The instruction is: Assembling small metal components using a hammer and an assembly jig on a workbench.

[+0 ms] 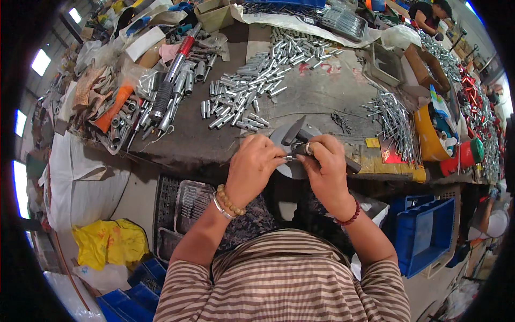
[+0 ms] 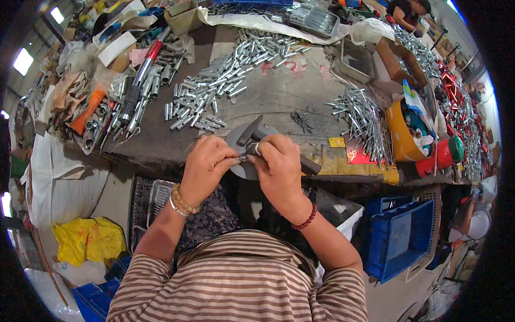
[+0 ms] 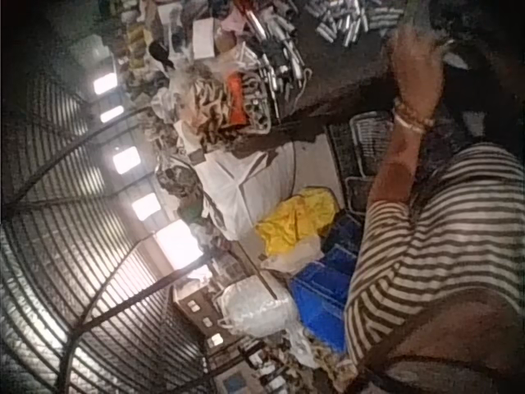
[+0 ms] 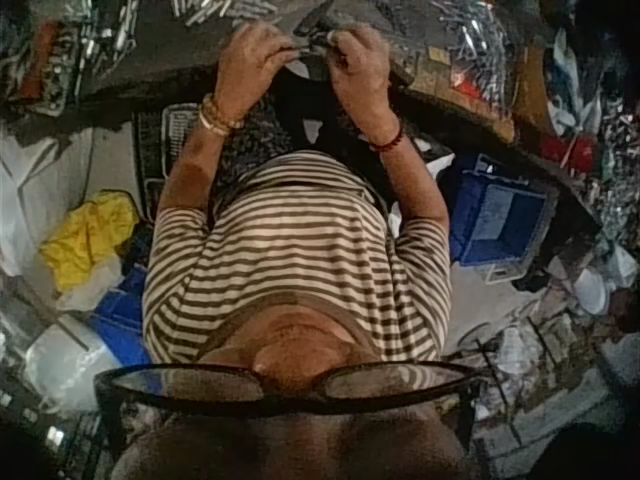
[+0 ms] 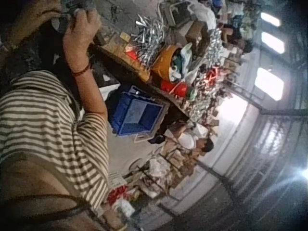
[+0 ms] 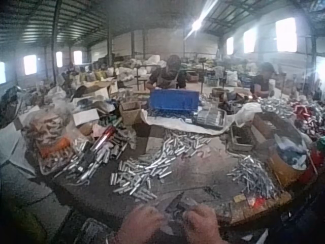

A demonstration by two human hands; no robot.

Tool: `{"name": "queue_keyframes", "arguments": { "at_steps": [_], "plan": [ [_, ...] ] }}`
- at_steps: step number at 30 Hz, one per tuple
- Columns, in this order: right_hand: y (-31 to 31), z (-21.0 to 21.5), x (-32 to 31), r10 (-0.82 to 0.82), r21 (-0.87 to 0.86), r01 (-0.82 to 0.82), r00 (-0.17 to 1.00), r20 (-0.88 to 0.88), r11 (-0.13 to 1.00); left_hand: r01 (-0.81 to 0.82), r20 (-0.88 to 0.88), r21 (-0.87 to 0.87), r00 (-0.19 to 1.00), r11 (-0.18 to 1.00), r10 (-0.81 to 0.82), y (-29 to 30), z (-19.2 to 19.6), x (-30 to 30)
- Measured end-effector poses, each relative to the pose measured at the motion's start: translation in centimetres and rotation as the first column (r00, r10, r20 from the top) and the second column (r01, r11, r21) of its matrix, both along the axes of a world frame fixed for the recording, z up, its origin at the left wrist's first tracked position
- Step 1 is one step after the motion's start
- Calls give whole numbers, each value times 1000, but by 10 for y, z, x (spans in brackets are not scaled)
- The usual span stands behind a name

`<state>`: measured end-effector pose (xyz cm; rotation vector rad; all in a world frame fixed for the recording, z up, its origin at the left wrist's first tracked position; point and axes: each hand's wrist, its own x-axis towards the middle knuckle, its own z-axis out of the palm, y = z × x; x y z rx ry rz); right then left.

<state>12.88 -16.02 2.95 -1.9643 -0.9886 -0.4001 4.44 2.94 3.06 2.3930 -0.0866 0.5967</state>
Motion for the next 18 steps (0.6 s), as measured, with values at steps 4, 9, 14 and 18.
{"name": "queue_keyframes", "arguments": {
  "at_steps": [4,9,14,18],
  "plan": [
    [3,-3,-5,-6,-60,8,999,35,998,1,14,20,1000,1000,-1,-1,-4,-5],
    [5,-5,-6,-3,-117,12,997,79,993,-24,45,19,999,1000,24,-4,-10,-7],
    [4,7,-4,23,-181,-3,994,107,983,-4,67,-10,998,1000,4,-2,-11,-6],
    [8,32,-1,193,-410,-70,944,268,910,23,82,19,996,1000,-25,1,-14,-7]
  ]
}}
